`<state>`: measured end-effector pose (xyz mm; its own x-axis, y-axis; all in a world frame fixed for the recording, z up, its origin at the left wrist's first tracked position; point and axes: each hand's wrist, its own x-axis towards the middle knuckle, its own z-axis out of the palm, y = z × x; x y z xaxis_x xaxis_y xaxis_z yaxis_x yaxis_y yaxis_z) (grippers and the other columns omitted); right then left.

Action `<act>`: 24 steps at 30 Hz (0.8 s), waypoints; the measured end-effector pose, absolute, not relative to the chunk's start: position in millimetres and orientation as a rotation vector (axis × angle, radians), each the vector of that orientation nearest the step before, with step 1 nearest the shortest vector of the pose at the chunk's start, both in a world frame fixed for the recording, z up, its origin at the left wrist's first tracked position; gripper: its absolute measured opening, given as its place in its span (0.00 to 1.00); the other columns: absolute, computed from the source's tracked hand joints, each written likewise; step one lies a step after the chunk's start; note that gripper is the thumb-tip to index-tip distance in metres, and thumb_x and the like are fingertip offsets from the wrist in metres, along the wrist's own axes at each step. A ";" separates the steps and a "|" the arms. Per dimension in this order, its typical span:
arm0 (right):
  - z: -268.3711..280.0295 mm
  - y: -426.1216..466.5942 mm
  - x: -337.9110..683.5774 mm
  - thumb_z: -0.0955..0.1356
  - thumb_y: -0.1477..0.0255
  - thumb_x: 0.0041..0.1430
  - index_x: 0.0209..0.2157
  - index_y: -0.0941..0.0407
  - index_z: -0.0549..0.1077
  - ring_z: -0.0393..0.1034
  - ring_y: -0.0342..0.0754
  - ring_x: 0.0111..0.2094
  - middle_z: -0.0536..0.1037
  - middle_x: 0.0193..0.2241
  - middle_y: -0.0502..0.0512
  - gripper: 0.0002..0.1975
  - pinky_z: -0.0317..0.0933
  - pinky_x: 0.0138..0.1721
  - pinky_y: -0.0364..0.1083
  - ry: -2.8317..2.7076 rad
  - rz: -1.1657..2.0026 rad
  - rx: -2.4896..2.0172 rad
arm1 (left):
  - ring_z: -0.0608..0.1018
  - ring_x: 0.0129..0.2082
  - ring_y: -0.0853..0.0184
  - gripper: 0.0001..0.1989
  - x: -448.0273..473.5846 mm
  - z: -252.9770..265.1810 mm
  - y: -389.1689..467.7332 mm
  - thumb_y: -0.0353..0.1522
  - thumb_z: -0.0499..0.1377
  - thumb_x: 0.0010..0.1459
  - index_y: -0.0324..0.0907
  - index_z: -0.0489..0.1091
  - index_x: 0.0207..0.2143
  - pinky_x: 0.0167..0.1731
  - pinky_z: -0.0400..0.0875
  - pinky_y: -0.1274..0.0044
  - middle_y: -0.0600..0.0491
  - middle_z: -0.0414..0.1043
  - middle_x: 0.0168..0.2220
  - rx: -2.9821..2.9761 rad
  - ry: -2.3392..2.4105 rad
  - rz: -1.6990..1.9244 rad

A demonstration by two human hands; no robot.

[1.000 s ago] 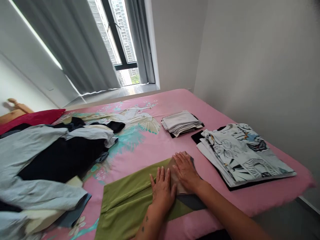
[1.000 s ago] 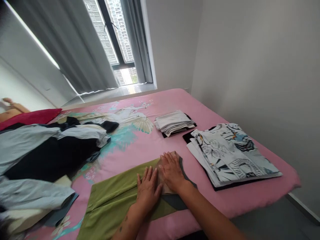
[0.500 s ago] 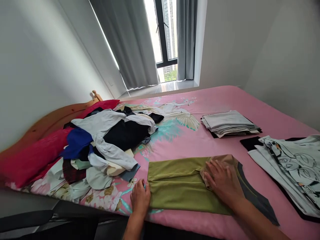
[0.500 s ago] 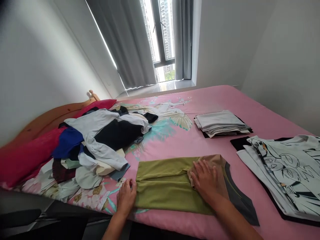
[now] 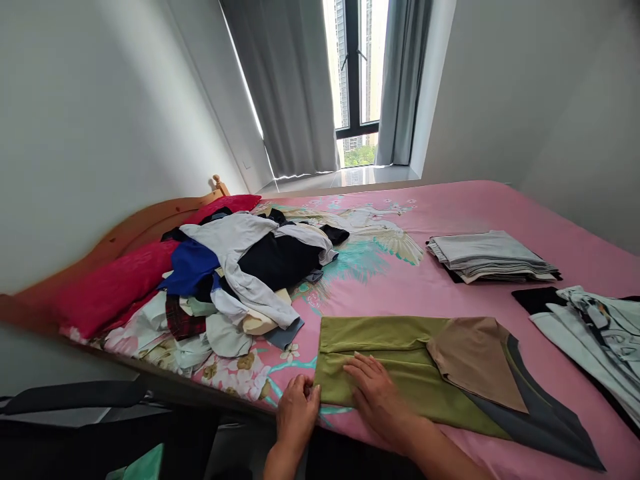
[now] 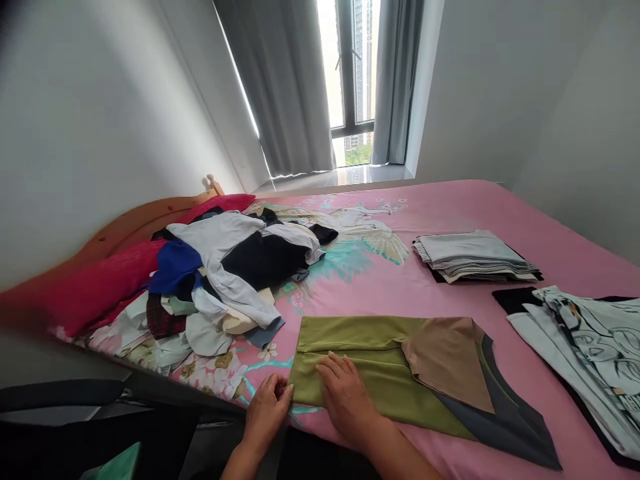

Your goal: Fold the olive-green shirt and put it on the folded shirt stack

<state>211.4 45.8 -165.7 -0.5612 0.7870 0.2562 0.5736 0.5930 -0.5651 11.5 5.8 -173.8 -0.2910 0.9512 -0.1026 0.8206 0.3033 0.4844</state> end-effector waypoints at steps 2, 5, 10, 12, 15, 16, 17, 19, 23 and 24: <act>-167.9 56.7 195.4 0.60 0.76 0.57 0.52 0.54 0.65 0.54 0.52 0.58 0.67 0.55 0.54 0.20 0.46 0.60 0.57 -2.402 0.533 -1.051 | 0.73 0.37 0.63 0.07 10.4 -174.4 3.8 0.36 0.50 0.55 0.44 0.65 0.32 0.38 0.63 0.74 0.52 0.71 0.34 1.549 2.197 0.525; -169.8 69.4 169.8 0.60 0.75 0.58 0.48 0.54 0.68 0.60 0.51 0.52 0.71 0.49 0.55 0.16 0.51 0.56 0.52 -2.391 0.455 -1.120 | 0.74 0.37 0.64 0.07 9.3 -174.6 7.1 0.35 0.50 0.55 0.44 0.65 0.32 0.37 0.63 0.75 0.52 0.72 0.34 1.508 2.200 0.522; -173.2 91.2 137.3 0.65 0.70 0.55 0.38 0.54 0.70 0.63 0.53 0.42 0.73 0.39 0.56 0.08 0.55 0.43 0.50 -2.424 0.318 -1.316 | 0.73 0.36 0.64 0.07 6.0 -177.0 6.2 0.34 0.50 0.55 0.43 0.66 0.33 0.36 0.62 0.75 0.52 0.71 0.34 1.570 2.181 0.515; -176.3 99.8 129.6 0.65 0.69 0.54 0.34 0.55 0.70 0.64 0.54 0.40 0.73 0.36 0.57 0.06 0.54 0.41 0.50 -2.440 0.296 -1.328 | 0.73 0.37 0.64 0.07 4.9 -178.8 3.2 0.34 0.50 0.55 0.43 0.66 0.34 0.37 0.62 0.75 0.52 0.71 0.34 1.587 2.174 0.518; -180.9 109.1 124.3 0.64 0.70 0.56 0.30 0.56 0.70 0.65 0.53 0.38 0.74 0.33 0.57 0.06 0.52 0.39 0.49 -2.459 0.262 -1.342 | 0.73 0.37 0.64 0.08 4.0 -180.9 0.5 0.34 0.50 0.55 0.44 0.66 0.35 0.38 0.62 0.74 0.52 0.71 0.35 1.603 2.176 0.518; -181.7 111.1 124.0 0.63 0.70 0.57 0.29 0.56 0.70 0.65 0.52 0.37 0.74 0.32 0.57 0.07 0.51 0.38 0.49 -2.459 0.253 -1.348 | 0.73 0.38 0.64 0.08 3.8 -181.2 0.4 0.34 0.50 0.55 0.44 0.66 0.35 0.38 0.62 0.74 0.52 0.71 0.35 1.602 2.179 0.515; -182.1 112.6 124.1 0.62 0.70 0.58 0.29 0.56 0.70 0.65 0.51 0.37 0.74 0.32 0.56 0.07 0.51 0.38 0.48 -2.455 0.244 -1.354 | 0.73 0.38 0.64 0.08 3.6 -181.3 0.6 0.34 0.50 0.55 0.44 0.67 0.36 0.38 0.62 0.74 0.52 0.71 0.36 1.598 2.180 0.509; -182.0 114.5 125.0 0.61 0.70 0.59 0.31 0.55 0.70 0.65 0.50 0.36 0.74 0.32 0.55 0.08 0.50 0.38 0.48 -2.441 0.228 -1.360 | 0.73 0.39 0.63 0.09 3.5 -180.8 1.6 0.34 0.50 0.56 0.44 0.67 0.36 0.37 0.62 0.74 0.52 0.71 0.36 1.588 2.182 0.493; -181.6 113.2 123.6 0.61 0.70 0.60 0.30 0.55 0.71 0.65 0.50 0.36 0.74 0.32 0.54 0.08 0.52 0.38 0.48 -2.440 0.221 -1.335 | 0.73 0.39 0.64 0.10 3.8 -178.2 3.5 0.35 0.49 0.57 0.44 0.68 0.36 0.37 0.62 0.75 0.52 0.72 0.37 1.553 2.196 0.456; -181.8 111.3 122.8 0.62 0.71 0.59 0.29 0.55 0.71 0.66 0.51 0.36 0.75 0.31 0.54 0.08 0.52 0.38 0.48 -2.448 0.229 -1.322 | 0.74 0.39 0.64 0.10 4.0 -177.3 3.9 0.34 0.49 0.57 0.44 0.68 0.36 0.37 0.62 0.76 0.52 0.73 0.37 1.540 2.201 0.446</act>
<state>122.8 111.3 -181.8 -0.5044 0.8334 0.2256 0.7771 0.5521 -0.3020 4.0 3.9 -177.3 -0.3013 0.9414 -0.1514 0.8084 0.3364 0.4830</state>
